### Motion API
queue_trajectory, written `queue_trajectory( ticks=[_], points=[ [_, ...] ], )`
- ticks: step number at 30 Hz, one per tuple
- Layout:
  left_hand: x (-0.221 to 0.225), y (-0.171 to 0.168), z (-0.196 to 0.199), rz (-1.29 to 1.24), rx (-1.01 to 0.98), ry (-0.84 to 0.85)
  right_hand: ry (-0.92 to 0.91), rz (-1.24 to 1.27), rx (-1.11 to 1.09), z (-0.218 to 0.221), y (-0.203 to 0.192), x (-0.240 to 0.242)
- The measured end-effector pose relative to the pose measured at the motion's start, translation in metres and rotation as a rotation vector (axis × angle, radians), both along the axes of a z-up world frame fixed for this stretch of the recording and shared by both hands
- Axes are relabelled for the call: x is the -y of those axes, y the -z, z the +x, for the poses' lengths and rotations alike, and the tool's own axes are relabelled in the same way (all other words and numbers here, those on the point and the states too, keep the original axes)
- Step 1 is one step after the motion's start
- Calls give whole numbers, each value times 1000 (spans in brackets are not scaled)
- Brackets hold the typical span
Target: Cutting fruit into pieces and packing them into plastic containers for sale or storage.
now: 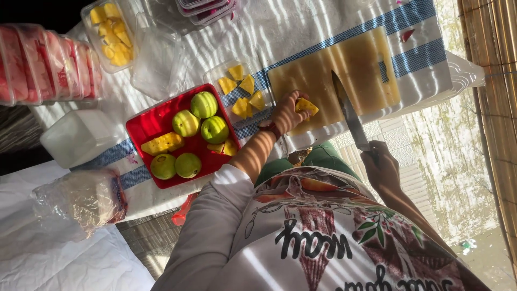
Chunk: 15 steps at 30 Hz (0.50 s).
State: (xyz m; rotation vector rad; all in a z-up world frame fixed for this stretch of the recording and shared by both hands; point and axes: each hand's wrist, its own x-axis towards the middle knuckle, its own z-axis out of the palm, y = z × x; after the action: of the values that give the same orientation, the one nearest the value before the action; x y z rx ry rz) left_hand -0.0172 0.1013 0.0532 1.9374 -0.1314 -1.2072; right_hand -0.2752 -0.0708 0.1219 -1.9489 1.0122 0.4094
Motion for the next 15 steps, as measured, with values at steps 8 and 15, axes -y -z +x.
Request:
queue_trajectory(
  ticks=[8, 15],
  points=[
    [15, 30, -36, 93, 384, 59, -300, -214, -42, 11, -23, -10],
    [8, 17, -34, 108, 350, 49, -440, -361, -122, 17, -28, -14]
  ],
)
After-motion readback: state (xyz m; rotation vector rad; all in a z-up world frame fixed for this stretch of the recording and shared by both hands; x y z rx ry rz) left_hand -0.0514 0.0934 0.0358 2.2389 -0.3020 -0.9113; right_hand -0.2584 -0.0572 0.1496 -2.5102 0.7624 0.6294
